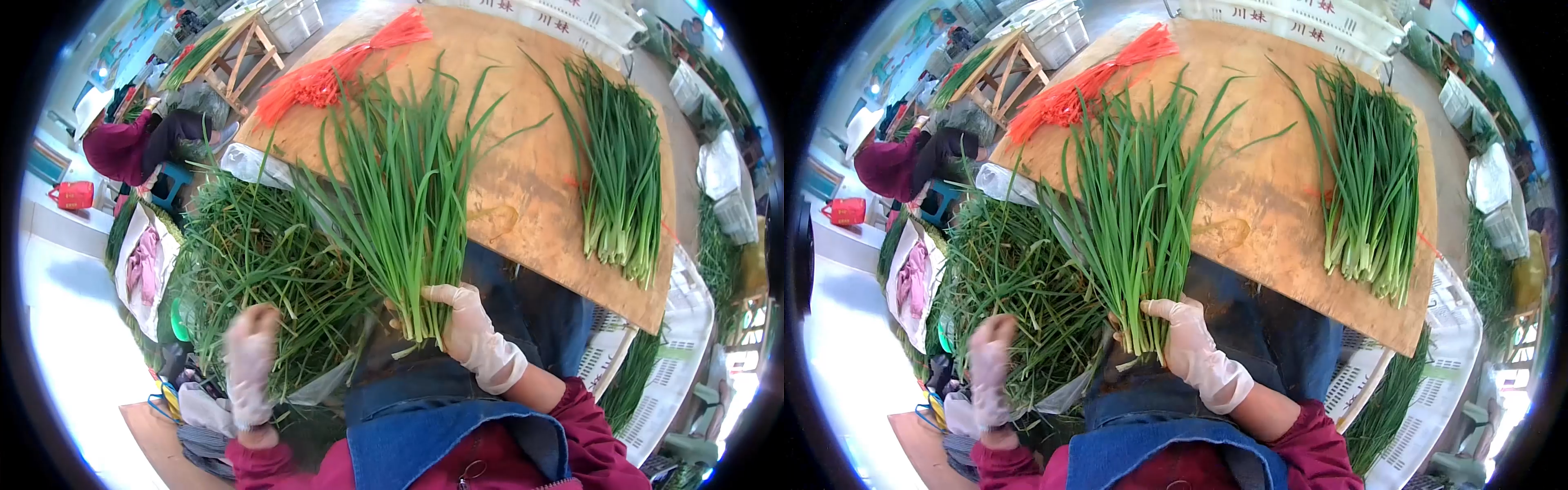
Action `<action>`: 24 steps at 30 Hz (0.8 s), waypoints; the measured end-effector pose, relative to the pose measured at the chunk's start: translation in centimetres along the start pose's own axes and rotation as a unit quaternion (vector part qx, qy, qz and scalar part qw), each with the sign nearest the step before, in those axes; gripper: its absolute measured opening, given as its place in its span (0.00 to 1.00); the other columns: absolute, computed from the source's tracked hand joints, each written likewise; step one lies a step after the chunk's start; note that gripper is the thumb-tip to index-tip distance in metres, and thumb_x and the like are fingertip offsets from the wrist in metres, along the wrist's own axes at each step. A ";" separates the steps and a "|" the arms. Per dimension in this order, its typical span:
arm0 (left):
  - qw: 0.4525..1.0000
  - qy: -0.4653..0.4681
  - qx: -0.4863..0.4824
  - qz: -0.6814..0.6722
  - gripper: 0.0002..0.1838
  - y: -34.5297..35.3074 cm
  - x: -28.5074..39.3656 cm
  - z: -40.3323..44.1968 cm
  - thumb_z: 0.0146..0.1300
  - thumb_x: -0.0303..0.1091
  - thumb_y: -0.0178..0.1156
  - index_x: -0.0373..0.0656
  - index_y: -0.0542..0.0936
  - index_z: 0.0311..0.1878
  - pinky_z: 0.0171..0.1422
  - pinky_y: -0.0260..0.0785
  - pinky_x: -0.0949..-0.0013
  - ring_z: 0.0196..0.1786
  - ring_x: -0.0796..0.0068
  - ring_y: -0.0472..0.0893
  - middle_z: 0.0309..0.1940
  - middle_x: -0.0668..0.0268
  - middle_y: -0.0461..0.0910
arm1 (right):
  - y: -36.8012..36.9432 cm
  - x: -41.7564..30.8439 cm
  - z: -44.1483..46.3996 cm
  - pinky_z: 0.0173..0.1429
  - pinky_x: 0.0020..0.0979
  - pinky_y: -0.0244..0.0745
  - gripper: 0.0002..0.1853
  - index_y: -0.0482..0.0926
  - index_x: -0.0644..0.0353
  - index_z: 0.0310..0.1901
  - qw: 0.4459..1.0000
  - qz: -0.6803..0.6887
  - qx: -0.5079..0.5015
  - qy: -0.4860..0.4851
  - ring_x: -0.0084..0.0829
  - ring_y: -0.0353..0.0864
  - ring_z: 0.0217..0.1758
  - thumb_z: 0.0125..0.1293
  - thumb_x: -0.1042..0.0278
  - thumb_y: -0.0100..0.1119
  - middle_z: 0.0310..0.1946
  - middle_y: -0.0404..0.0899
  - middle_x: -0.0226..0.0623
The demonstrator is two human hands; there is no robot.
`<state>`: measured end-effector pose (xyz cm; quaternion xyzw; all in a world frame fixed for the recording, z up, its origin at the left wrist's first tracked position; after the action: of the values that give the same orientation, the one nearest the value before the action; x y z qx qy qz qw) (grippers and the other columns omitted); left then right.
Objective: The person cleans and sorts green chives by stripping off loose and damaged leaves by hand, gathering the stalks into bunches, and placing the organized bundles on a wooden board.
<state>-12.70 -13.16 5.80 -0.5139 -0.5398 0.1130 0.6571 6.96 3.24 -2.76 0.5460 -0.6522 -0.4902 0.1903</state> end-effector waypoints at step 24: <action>0.956 0.067 -0.182 -0.220 0.18 12.0 9.2 13.3 0.60 0.32 0.52 0.32 0.75 0.50 0.39 0.71 0.73 0.35 0.74 0.78 0.36 0.59 0.79 | 1.0 -2.5 3.5 0.59 0.46 0.66 0.20 0.68 0.67 0.54 0.993 0.074 -0.014 -0.093 0.43 0.74 0.52 0.62 0.68 0.48 0.50 0.74 0.45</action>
<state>-15.19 6.00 0.26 -0.4994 -0.6056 -0.1693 0.5960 4.50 6.92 -2.81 0.4453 -0.6989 -0.5327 0.1720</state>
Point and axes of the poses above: each hand's wrist, its own z-axis towards the middle knuckle, its own y-axis out of the palm, x = y × z, the point moved 4 cm from there along z, towards the middle knuckle
